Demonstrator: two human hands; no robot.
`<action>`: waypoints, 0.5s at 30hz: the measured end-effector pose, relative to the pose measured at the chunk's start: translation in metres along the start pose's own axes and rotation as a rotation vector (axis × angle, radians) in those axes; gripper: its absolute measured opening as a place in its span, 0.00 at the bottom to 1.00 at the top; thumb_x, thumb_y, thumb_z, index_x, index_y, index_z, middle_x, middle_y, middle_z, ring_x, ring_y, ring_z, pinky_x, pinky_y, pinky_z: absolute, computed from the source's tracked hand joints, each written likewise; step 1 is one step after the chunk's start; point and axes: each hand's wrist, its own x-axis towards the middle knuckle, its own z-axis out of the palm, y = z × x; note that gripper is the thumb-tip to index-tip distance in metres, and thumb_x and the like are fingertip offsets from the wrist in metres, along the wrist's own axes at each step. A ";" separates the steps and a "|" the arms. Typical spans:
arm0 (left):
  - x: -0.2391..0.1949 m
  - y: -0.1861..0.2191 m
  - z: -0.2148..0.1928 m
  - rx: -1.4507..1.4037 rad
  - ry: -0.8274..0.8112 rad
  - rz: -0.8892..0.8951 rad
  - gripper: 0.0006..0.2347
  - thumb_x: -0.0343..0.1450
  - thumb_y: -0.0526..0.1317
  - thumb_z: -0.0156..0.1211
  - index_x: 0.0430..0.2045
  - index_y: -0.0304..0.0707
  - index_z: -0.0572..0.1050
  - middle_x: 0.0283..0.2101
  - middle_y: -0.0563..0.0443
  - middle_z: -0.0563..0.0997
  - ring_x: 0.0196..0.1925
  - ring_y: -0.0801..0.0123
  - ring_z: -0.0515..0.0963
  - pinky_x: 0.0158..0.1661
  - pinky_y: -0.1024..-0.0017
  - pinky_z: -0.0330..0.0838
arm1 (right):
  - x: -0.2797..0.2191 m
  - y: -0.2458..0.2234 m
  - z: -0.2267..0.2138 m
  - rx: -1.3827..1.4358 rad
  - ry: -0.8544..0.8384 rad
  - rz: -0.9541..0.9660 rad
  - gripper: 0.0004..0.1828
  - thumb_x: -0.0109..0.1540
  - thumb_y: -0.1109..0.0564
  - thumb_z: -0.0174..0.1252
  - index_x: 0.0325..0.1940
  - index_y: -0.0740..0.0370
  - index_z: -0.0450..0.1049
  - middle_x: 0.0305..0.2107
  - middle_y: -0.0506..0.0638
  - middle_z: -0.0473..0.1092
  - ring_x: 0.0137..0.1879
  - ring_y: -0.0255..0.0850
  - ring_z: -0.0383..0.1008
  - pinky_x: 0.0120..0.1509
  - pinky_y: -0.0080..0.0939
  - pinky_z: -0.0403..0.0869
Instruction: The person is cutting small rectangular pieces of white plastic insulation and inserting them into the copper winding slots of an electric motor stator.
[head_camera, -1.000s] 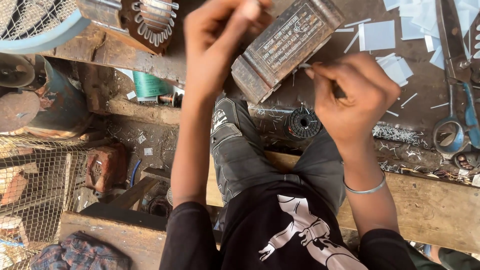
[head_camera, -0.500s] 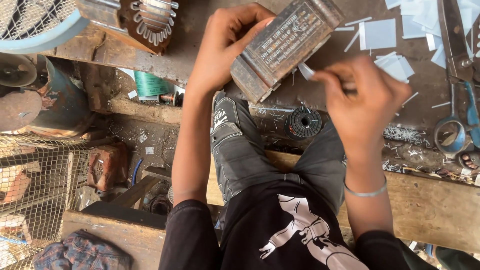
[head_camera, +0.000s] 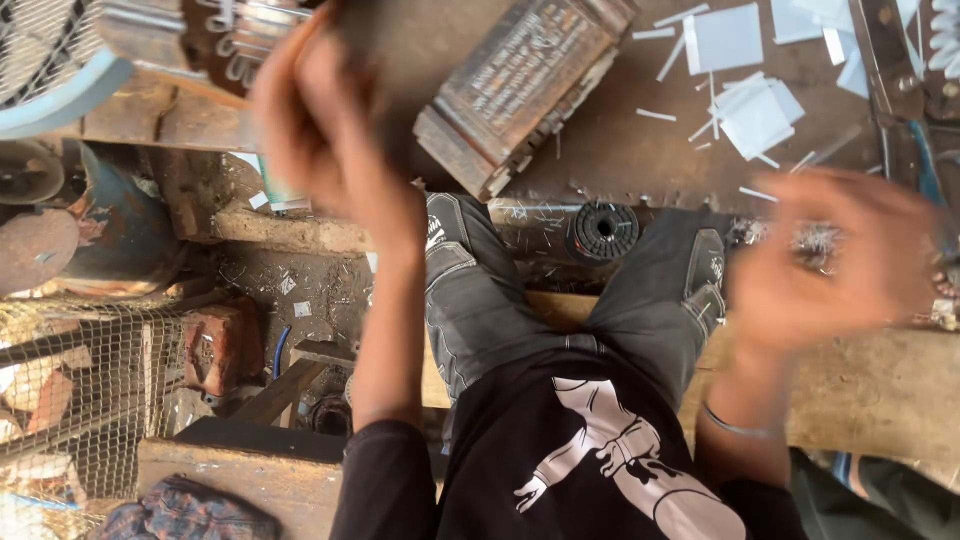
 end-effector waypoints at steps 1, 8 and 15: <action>-0.012 0.012 -0.002 0.098 0.320 0.142 0.08 0.77 0.40 0.62 0.44 0.34 0.79 0.41 0.52 0.83 0.33 0.78 0.77 0.33 0.81 0.70 | -0.010 0.010 -0.018 -0.090 0.047 0.024 0.05 0.75 0.73 0.65 0.49 0.70 0.77 0.41 0.58 0.75 0.44 0.47 0.77 0.46 0.40 0.74; -0.045 0.095 0.058 0.181 -0.816 0.622 0.14 0.73 0.33 0.65 0.53 0.32 0.76 0.47 0.47 0.78 0.43 0.62 0.78 0.40 0.66 0.70 | -0.070 0.060 -0.059 -0.162 -0.186 0.381 0.12 0.73 0.74 0.53 0.61 0.71 0.71 0.53 0.58 0.72 0.57 0.46 0.75 0.64 0.38 0.73; -0.061 0.039 0.119 0.430 -1.006 0.516 0.17 0.66 0.29 0.63 0.51 0.36 0.77 0.57 0.47 0.74 0.61 0.56 0.73 0.57 0.54 0.71 | -0.058 0.061 -0.067 -0.209 -0.227 0.324 0.13 0.67 0.75 0.56 0.55 0.70 0.75 0.50 0.58 0.72 0.59 0.46 0.75 0.63 0.39 0.73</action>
